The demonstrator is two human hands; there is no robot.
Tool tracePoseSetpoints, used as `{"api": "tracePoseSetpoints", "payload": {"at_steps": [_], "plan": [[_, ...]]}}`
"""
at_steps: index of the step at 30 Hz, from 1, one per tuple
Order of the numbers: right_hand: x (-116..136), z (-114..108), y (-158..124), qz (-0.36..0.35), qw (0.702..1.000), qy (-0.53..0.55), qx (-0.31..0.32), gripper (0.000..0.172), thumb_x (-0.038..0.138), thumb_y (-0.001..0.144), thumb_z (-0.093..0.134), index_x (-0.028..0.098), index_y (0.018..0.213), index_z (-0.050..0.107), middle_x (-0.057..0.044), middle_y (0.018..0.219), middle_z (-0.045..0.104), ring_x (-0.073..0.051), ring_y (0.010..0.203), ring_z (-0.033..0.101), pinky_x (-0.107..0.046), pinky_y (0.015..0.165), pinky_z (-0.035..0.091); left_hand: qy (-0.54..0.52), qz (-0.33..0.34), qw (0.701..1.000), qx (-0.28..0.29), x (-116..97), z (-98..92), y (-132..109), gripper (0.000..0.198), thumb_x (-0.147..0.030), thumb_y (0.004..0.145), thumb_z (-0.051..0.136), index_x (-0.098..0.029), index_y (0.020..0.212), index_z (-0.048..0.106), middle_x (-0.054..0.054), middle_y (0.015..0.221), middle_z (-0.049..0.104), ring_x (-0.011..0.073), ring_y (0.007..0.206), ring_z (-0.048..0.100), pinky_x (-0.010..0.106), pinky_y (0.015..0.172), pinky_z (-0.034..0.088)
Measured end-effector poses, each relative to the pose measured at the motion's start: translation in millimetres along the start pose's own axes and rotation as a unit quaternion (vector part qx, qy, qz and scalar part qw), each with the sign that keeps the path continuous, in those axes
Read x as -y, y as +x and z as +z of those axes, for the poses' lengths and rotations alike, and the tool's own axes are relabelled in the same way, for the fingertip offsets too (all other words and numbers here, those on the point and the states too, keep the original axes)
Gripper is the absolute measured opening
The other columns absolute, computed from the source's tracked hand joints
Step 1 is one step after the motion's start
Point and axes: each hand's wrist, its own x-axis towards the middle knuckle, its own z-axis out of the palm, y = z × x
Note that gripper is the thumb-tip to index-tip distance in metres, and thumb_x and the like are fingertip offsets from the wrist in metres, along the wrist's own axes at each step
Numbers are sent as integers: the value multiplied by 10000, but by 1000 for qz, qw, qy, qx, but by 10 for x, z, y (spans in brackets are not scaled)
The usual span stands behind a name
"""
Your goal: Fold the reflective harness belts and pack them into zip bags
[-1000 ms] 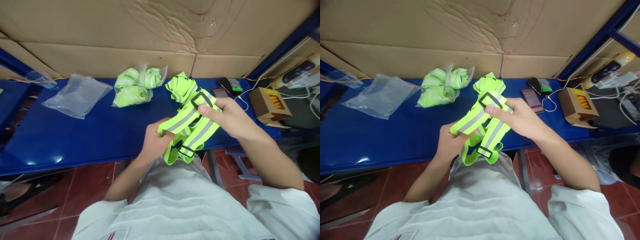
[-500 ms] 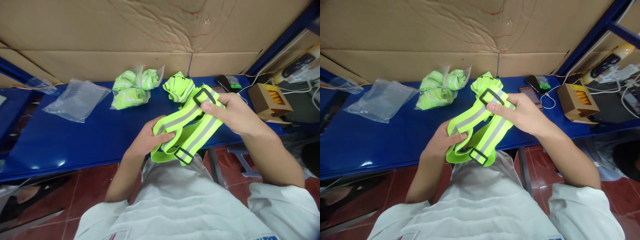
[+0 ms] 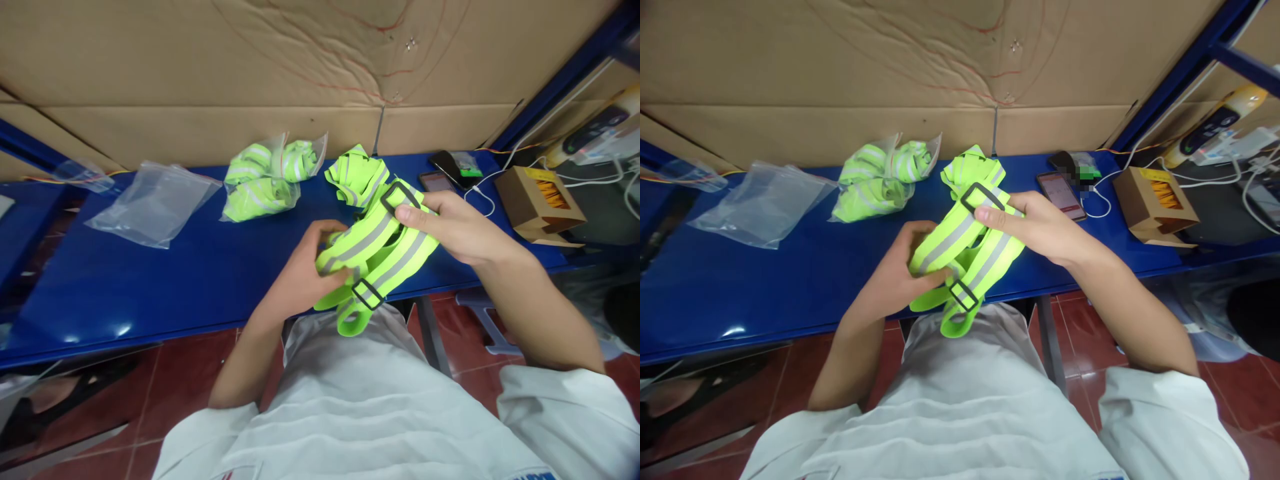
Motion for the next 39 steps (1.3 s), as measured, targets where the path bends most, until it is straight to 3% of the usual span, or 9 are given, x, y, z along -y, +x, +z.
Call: {"api": "tracePoseSetpoints", "payload": {"at_steps": [4,8,12,18,21,26,30,33,39], "plan": [[29,44,14,-26,998,-54,-8,526,738,765,847,215,788,792,-9,768,739,-177,699,651,-264,578,480,-95,36,982,159,15,-204,6,1407,-517,618,1044,-367,1727,191,120,1806,195,396,1670,216,501,1351,285],[139,114,-35,-86,991,-96,36,471,670,840,816,212,947,825,7,853,762,-174,774,675,-255,664,497,-217,33,965,145,-129,-213,123,1199,-646,650,992,-326,1652,416,121,1704,428,401,1611,365,458,1312,374],[282,143,-97,-144,976,-151,55,385,576,920,781,201,1001,815,15,822,733,-142,724,625,-238,641,468,-236,-29,964,120,-258,-15,233,948,-509,688,1006,-211,1479,577,129,1408,683,349,1287,675,381,1039,588],[338,30,-120,-165,974,-151,-26,323,523,936,783,204,898,807,9,795,718,-118,661,593,-220,574,449,-274,61,960,10,-117,-24,179,475,-380,743,988,-208,1138,786,82,1361,655,246,1242,656,276,1034,555],[295,-7,-89,-147,981,-123,-38,350,549,911,798,202,871,807,4,756,704,-113,620,568,-214,536,434,-283,51,958,19,-93,-60,140,296,-342,820,937,-192,1035,798,73,1150,703,174,999,685,238,892,578],[238,-18,-58,-147,978,-125,-79,414,578,902,799,167,854,769,-2,741,667,-102,623,522,-211,543,415,-342,-12,939,41,-137,-31,109,258,-395,943,831,-195,1088,756,31,948,727,115,791,681,185,730,566],[223,-22,-69,-159,970,-155,-98,462,589,925,770,143,811,726,6,725,627,-86,629,491,-205,553,387,-365,-123,904,186,-165,-45,86,313,-418,943,820,-152,1067,712,79,975,771,180,677,765,206,536,572],[218,-13,-72,-165,969,-158,-94,465,594,933,759,142,831,730,4,733,638,-87,632,507,-204,558,389,-399,-189,864,242,-177,-75,79,397,-442,974,759,-159,1241,685,123,1081,786,201,552,752,180,341,438],[203,7,-54,-160,973,-130,-103,489,626,942,736,143,886,775,-13,770,686,-99,647,543,-202,568,424,-445,-192,823,296,-42,31,141,643,-567,898,740,-177,1399,636,141,1036,807,339,792,817,238,381,506]]}}
